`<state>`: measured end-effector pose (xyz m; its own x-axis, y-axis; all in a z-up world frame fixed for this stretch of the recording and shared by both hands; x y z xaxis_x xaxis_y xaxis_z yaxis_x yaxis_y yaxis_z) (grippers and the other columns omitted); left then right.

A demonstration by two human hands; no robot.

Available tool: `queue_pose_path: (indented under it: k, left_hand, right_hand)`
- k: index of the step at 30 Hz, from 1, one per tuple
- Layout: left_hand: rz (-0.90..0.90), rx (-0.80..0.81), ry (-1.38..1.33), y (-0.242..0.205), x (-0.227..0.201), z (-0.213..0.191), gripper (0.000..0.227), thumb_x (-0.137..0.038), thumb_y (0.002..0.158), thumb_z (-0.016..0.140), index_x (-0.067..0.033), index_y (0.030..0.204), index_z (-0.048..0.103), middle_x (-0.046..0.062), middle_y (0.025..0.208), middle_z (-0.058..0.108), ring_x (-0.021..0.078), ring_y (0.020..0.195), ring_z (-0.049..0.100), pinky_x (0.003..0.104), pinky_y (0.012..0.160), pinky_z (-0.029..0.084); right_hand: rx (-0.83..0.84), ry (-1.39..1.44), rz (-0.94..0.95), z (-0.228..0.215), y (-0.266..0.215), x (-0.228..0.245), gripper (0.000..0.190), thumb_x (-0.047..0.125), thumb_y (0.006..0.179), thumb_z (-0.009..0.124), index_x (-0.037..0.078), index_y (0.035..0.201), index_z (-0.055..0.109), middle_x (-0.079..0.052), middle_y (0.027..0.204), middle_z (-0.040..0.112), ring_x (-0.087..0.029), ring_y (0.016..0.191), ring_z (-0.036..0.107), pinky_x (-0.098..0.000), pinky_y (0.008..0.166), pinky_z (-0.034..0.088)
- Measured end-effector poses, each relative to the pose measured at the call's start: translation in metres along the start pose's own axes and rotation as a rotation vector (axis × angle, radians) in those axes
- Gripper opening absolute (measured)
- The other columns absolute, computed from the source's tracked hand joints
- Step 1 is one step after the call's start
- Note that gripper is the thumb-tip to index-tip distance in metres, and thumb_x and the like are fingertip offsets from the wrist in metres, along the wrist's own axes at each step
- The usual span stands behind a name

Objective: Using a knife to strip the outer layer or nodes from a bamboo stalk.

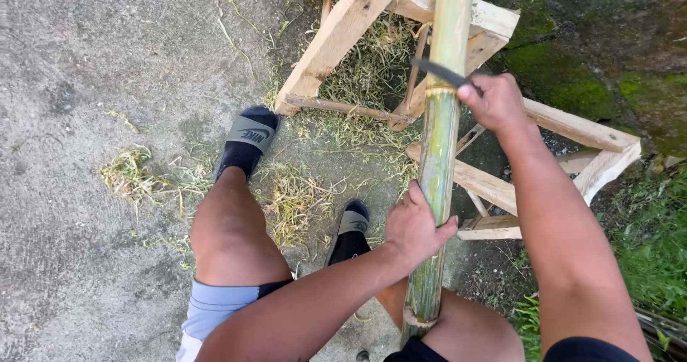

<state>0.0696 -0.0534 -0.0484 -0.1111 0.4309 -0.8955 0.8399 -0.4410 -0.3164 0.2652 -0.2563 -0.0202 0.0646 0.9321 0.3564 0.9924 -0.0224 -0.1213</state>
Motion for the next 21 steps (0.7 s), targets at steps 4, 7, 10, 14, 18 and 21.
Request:
queue_pose_path:
  k: [4, 7, 10, 14, 18, 21]
  left_hand:
    - [-0.004, 0.02, -0.006, -0.002, 0.0, 0.002, 0.096, -0.049, 0.083, 0.075, 0.0183, 0.134, 0.03, 0.032, 0.107, 0.062, 0.0423, 0.088, 0.069, 0.047, 0.083, 0.056]
    - [0.004, 0.007, 0.006, 0.0, 0.002, 0.0, 0.097, -0.049, 0.082, 0.075, 0.0189, 0.134, 0.03, 0.032, 0.107, 0.061, 0.0422, 0.088, 0.069, 0.047, 0.083, 0.056]
    - [0.012, 0.0, 0.007, -0.003, -0.002, 0.001, 0.096, -0.049, 0.082, 0.075, 0.019, 0.133, 0.03, 0.031, 0.107, 0.062, 0.0419, 0.089, 0.069, 0.047, 0.083, 0.056]
    - [0.015, -0.005, 0.01, -0.001, 0.0, -0.001, 0.096, -0.049, 0.082, 0.075, 0.0189, 0.133, 0.03, 0.031, 0.107, 0.061, 0.0425, 0.089, 0.069, 0.047, 0.083, 0.056]
    - [0.024, 0.017, 0.002, 0.0, -0.003, -0.002, 0.096, -0.049, 0.083, 0.074, 0.0193, 0.133, 0.029, 0.032, 0.108, 0.06, 0.0423, 0.088, 0.069, 0.047, 0.082, 0.056]
    - [0.013, 0.037, -0.002, 0.0, 0.0, 0.0, 0.091, -0.049, 0.085, 0.073, 0.0174, 0.13, 0.031, 0.032, 0.107, 0.061, 0.0412, 0.086, 0.069, 0.046, 0.08, 0.058]
  right_hand:
    - [-0.023, 0.001, -0.062, 0.001, -0.001, -0.004, 0.086, 0.079, 0.1, 0.044, 0.0, 0.076, 0.066, -0.011, 0.058, 0.053, -0.025, 0.056, 0.056, -0.0419, 0.058, 0.046]
    - [-0.023, -0.008, -0.055, 0.004, -0.002, -0.011, 0.086, 0.079, 0.102, 0.044, 0.0, 0.076, 0.065, -0.011, 0.059, 0.053, -0.026, 0.056, 0.055, -0.0421, 0.059, 0.046]
    - [-0.023, 0.002, -0.058, 0.005, -0.004, -0.01, 0.084, 0.078, 0.103, 0.044, 0.001, 0.076, 0.065, -0.011, 0.059, 0.053, -0.027, 0.057, 0.055, -0.0426, 0.06, 0.046]
    - [0.033, -0.015, -0.177, 0.009, -0.007, 0.005, 0.079, 0.074, 0.098, 0.043, 0.002, 0.076, 0.068, -0.013, 0.057, 0.055, -0.028, 0.053, 0.057, -0.0453, 0.056, 0.045]
    - [-0.078, -0.047, 0.025, -0.011, -0.006, 0.002, 0.08, 0.071, 0.107, 0.047, 0.0, 0.078, 0.067, -0.015, 0.061, 0.056, -0.032, 0.058, 0.058, -0.0461, 0.062, 0.048]
    - [-0.065, -0.197, 0.12, -0.03, -0.019, 0.035, 0.077, 0.072, 0.106, 0.05, 0.002, 0.083, 0.072, -0.019, 0.062, 0.056, -0.036, 0.059, 0.057, -0.048, 0.062, 0.047]
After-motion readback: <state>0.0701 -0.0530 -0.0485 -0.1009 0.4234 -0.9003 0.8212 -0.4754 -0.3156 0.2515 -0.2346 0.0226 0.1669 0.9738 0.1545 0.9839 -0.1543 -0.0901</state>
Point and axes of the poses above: each hand's wrist, its own y-axis towards the middle knuckle, its own z-axis out of the palm, x = y × z, the point moved 9 cm from there along y, towards the middle knuckle
